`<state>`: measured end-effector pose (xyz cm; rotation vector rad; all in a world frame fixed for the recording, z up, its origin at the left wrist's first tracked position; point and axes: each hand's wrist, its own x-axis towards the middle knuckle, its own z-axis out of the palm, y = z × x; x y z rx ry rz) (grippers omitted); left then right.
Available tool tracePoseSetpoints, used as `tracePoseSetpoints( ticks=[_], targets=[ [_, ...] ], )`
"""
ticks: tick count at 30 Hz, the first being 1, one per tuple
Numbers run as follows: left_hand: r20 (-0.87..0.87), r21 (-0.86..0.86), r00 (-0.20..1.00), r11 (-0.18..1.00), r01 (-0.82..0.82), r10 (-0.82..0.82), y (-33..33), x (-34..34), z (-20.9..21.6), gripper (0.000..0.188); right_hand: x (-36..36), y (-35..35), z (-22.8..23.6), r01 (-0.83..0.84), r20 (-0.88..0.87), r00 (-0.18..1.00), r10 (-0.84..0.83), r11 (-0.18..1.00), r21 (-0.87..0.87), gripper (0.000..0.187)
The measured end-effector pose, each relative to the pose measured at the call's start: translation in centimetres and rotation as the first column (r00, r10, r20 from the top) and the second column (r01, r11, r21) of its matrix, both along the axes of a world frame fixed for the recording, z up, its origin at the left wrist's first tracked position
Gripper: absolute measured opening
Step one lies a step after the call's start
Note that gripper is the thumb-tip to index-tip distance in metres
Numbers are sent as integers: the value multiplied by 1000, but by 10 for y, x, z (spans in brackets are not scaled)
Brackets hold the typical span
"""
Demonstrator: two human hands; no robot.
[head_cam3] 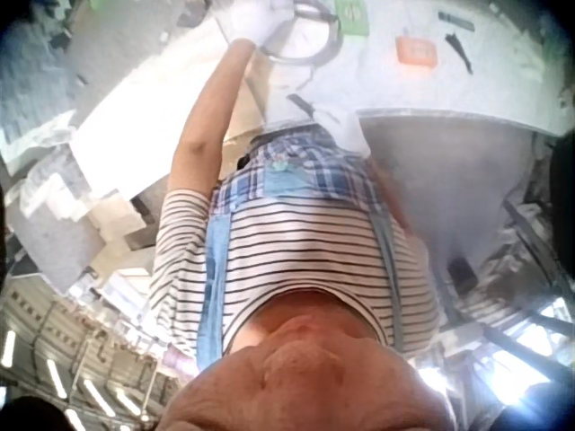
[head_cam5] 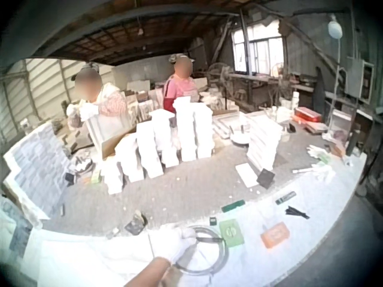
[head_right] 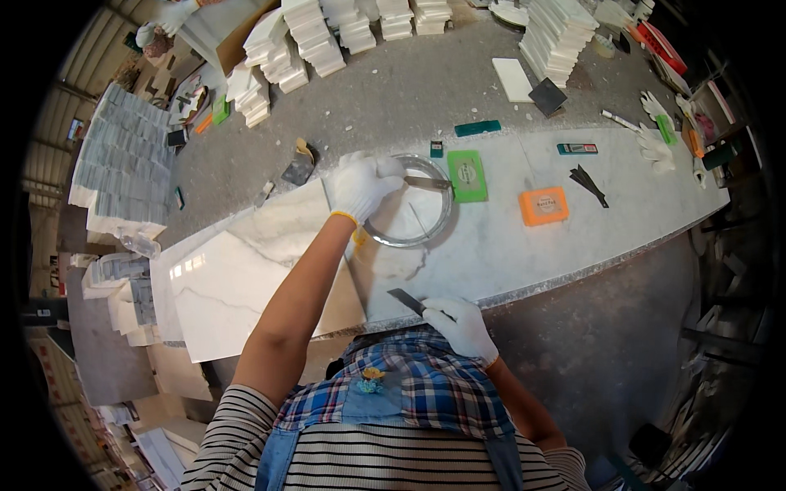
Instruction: The person applies a white adhesive substance to the surface of a large rectangular tile using a metal trowel. They scoop the adhesive from a metal container and spread it evenly across the tile's surface, then lift and inspect the tile before placing it back down.
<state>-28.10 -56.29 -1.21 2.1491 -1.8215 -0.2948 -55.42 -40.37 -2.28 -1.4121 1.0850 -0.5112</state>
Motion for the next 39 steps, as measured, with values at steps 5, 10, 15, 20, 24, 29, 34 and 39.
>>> tracePoseSetpoints(
  ticks=[5, 10, 15, 20, 24, 29, 34, 39],
  targets=[
    [4, 14, 1000, 1000, 9, -9, -3, 16, -10, 49, 8, -3, -3, 66, -6, 998, -66, 979, 194, 25],
    [-3, 70, 999, 997, -40, 40, -8, 16, -3, 51, 19, -9, -9, 177, 13, 983, -184, 961, 211, 30],
    [-213, -88, 965, 981, -173, 151, 23, 17, 10, 46, 21, -21, 0, 190, 36, 980, -198, 969, 160, 34],
    [-712, -45, 700, 992, -122, 54, 120, -18, 15, 39, 36, -20, 8, 193, 209, 947, -246, 950, 244, 37],
    [-836, 166, 543, 980, 114, 78, 160, -35, 23, 37, 53, -20, 21, 86, 358, 911, -203, 945, 316, 45],
    [-852, 361, 415, 932, 25, 319, 177, -36, -2, 34, 59, -21, 30, -101, 172, 982, 79, 987, 126, 47],
    [-882, 435, 224, 899, 43, 416, 197, -34, 4, 31, 61, -70, 43, -167, -368, 927, -73, 797, -580, 36],
    [-824, 518, 360, 839, 167, 437, 208, -43, 9, 30, 82, -119, 27, -498, -682, 693, -235, 527, -688, 29]
  ],
)
